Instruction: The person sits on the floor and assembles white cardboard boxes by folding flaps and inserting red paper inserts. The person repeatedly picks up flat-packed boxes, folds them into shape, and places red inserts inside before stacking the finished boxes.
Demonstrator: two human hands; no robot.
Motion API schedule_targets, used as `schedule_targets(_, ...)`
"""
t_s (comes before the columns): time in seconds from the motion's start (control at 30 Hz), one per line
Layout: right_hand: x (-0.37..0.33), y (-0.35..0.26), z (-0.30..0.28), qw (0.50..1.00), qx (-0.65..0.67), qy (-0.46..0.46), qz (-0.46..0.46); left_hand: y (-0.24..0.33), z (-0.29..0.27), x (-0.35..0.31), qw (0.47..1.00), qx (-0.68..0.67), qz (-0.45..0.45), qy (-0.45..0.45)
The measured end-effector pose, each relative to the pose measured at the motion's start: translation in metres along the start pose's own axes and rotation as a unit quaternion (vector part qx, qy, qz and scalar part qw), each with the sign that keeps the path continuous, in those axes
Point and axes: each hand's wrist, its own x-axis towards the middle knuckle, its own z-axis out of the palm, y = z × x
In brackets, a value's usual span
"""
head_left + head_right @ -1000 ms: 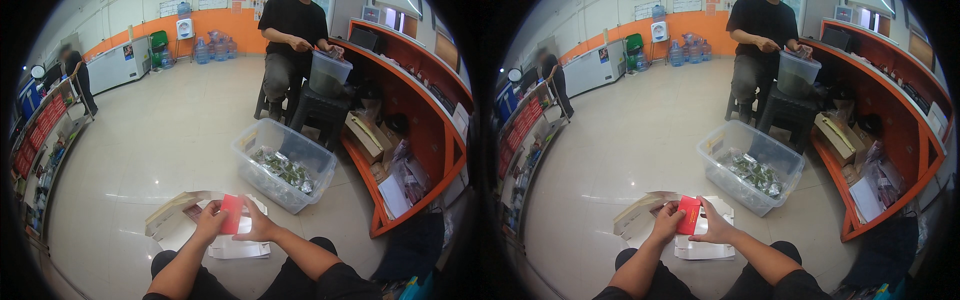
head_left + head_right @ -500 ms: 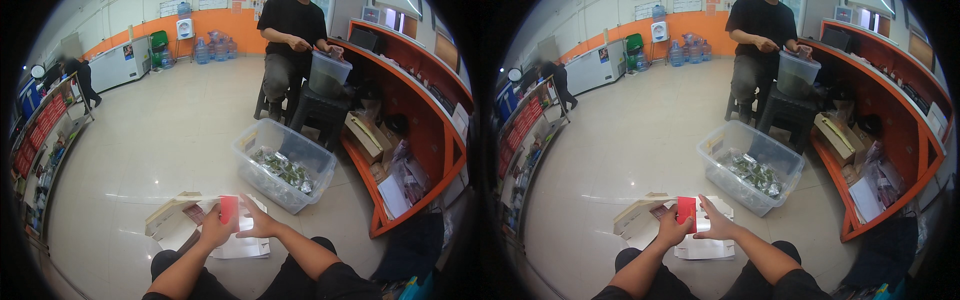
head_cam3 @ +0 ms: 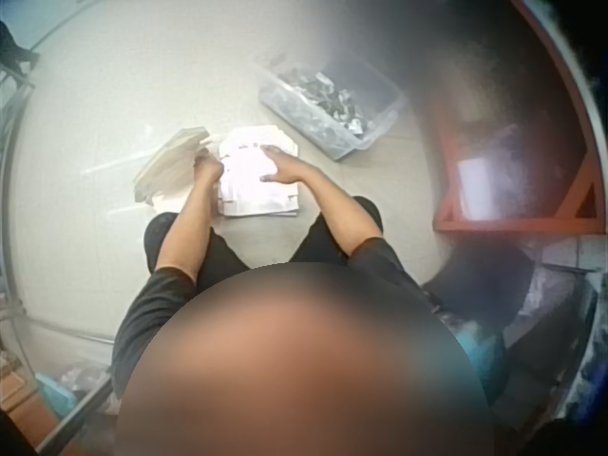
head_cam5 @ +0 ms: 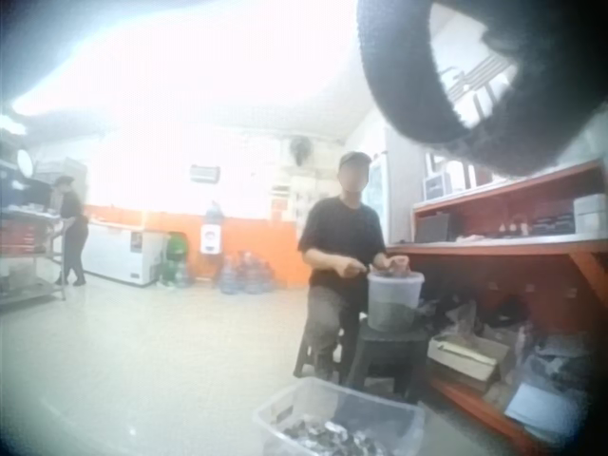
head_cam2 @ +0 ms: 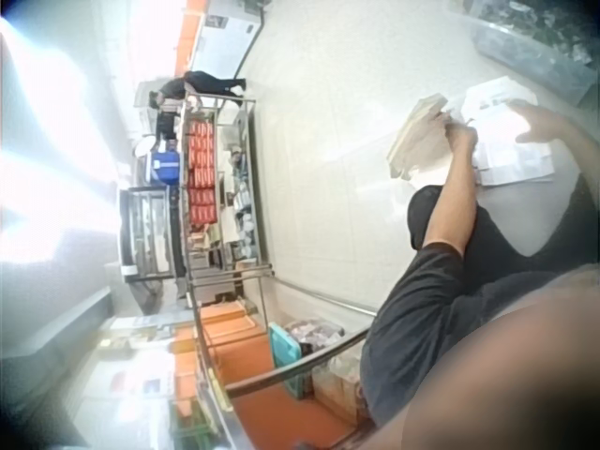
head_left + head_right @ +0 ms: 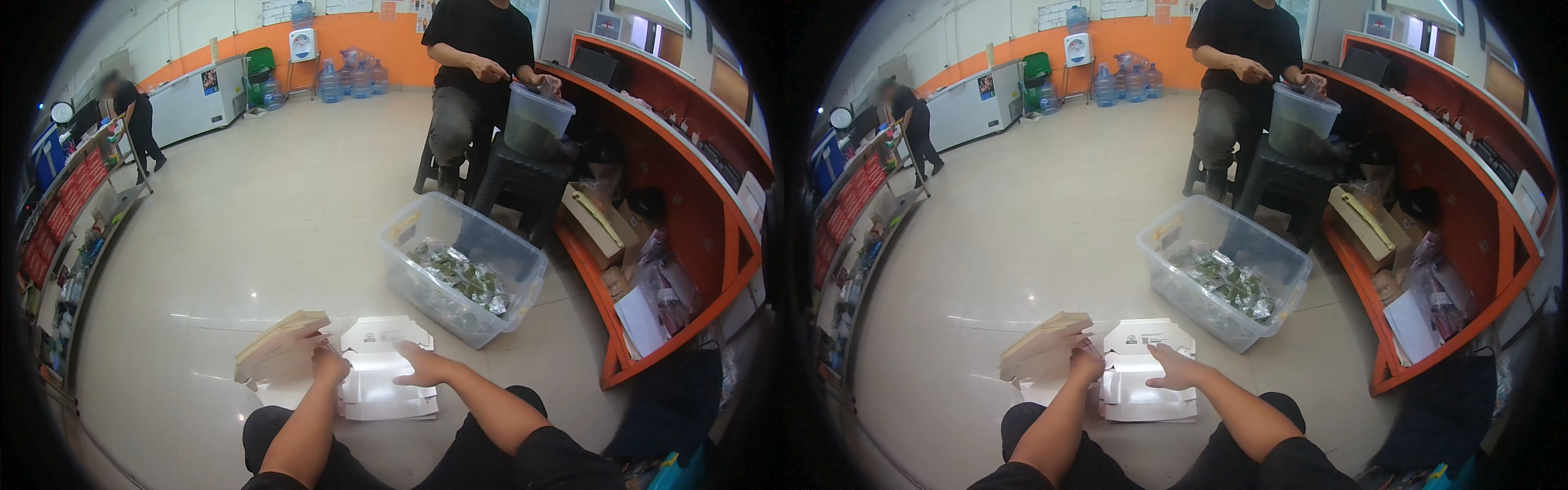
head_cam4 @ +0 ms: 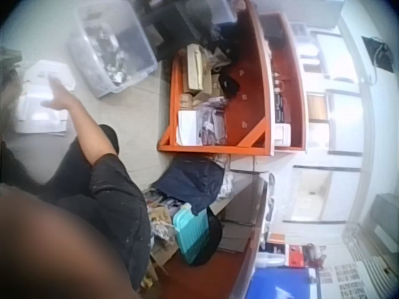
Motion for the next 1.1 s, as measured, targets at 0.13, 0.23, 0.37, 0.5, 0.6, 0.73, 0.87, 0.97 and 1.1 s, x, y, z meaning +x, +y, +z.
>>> schedule_targets(0.13,0.005,0.023,0.014,0.995,-0.015,-0.077,0.058,-0.018,0.004,0.017,0.988,-0.098,-0.11,0.043)
schedule_targets(0.23,0.009,0.048,0.028,0.981,-0.063,-0.141,0.12,-0.029,0.001,0.017,0.989,-0.049,-0.109,0.09)
schedule_targets(0.37,0.011,0.079,0.046,0.975,-0.077,-0.163,0.131,-0.039,0.0,0.007,0.986,-0.009,-0.102,0.13)
schedule_targets(0.5,0.015,0.092,0.054,0.981,-0.051,-0.141,0.127,-0.038,0.003,0.009,0.967,-0.092,-0.136,0.196)
schedule_targets(0.6,0.018,0.099,0.058,0.977,-0.039,-0.136,0.158,-0.041,0.01,0.021,0.973,-0.037,-0.08,0.212)
schedule_targets(0.73,0.02,0.115,0.072,0.955,-0.075,-0.124,0.257,-0.059,0.032,0.05,0.991,0.046,-0.032,0.123)
schedule_targets(0.87,0.025,0.133,0.089,0.931,-0.079,-0.096,0.344,-0.076,0.083,0.099,0.993,0.035,0.067,0.094)
schedule_targets(0.97,0.029,0.139,0.091,0.918,-0.064,-0.121,0.372,-0.094,0.123,0.134,0.98,0.061,0.157,0.105)
schedule_targets(1.1,0.027,0.134,0.083,0.91,-0.009,-0.121,0.397,-0.113,0.145,0.161,0.955,0.051,0.241,0.164)
